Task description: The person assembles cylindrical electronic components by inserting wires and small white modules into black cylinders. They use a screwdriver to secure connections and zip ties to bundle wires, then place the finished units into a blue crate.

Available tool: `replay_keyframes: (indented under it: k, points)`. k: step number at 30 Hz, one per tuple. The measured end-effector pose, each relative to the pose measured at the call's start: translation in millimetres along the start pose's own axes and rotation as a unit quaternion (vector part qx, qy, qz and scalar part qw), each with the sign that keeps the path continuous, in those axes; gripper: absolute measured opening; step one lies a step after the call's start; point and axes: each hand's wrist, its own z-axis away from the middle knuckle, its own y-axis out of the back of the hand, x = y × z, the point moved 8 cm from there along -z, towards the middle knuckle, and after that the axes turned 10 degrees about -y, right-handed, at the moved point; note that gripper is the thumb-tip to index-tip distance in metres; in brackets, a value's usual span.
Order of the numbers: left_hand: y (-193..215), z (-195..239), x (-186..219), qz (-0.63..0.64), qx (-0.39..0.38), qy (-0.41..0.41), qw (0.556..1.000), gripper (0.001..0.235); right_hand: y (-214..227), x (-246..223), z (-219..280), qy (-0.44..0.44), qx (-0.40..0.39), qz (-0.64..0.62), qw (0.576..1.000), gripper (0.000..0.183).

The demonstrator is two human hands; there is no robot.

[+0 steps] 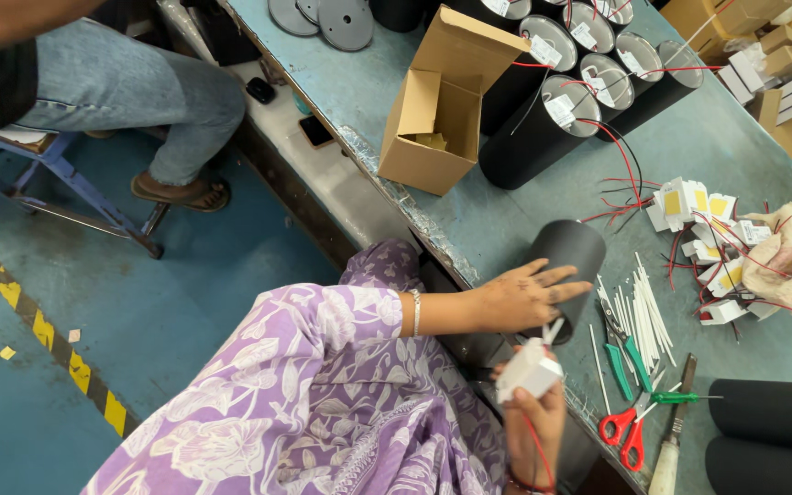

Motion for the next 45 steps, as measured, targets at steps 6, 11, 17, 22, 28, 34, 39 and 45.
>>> replay_keyframes:
  k: [6, 11, 17, 22, 28, 34, 39, 45]
  points:
    - [23, -50, -5, 0.085, -0.071, 0.114, 0.987, 0.018, -6, -100, 14, 0.163, 0.047, 0.114, 0.979, 0.059]
    - [24, -69, -1, 0.145, -0.048, 0.144, 0.978, 0.020, -7, -140, 11, 0.210, 0.081, 0.257, 0.940, 0.059]
    - [25, -72, -24, 0.172, 0.071, 0.178, 0.966, 0.025, 9, -155, 3, 0.209, 0.111, 0.381, 0.894, 0.046]
    - [-7, -58, -57, 0.225, -0.003, 0.247, 0.943, 0.023, -14, -177, -1, 0.267, 0.142, 0.640, 0.706, 0.031]
    - [-38, -67, -58, 0.253, -0.003, 0.170, 0.953, 0.048, -49, -213, -37, 0.236, 0.133, 0.754, 0.598, 0.038]
    - [-42, -59, -60, 0.304, 0.085, 0.171, 0.933, 0.042, -73, -205, -77, 0.160, 0.055, 0.827, 0.536, 0.034]
    - [-36, -55, -59, 0.331, 0.111, 0.162, 0.923, 0.049, -76, -189, -111, 0.166, 0.063, 0.861, 0.477, 0.037]
    - [-27, -51, -56, 0.339, 0.137, 0.158, 0.917, 0.061, -38, -194, -129, 0.045, 0.104, 0.835, 0.539, 0.034]
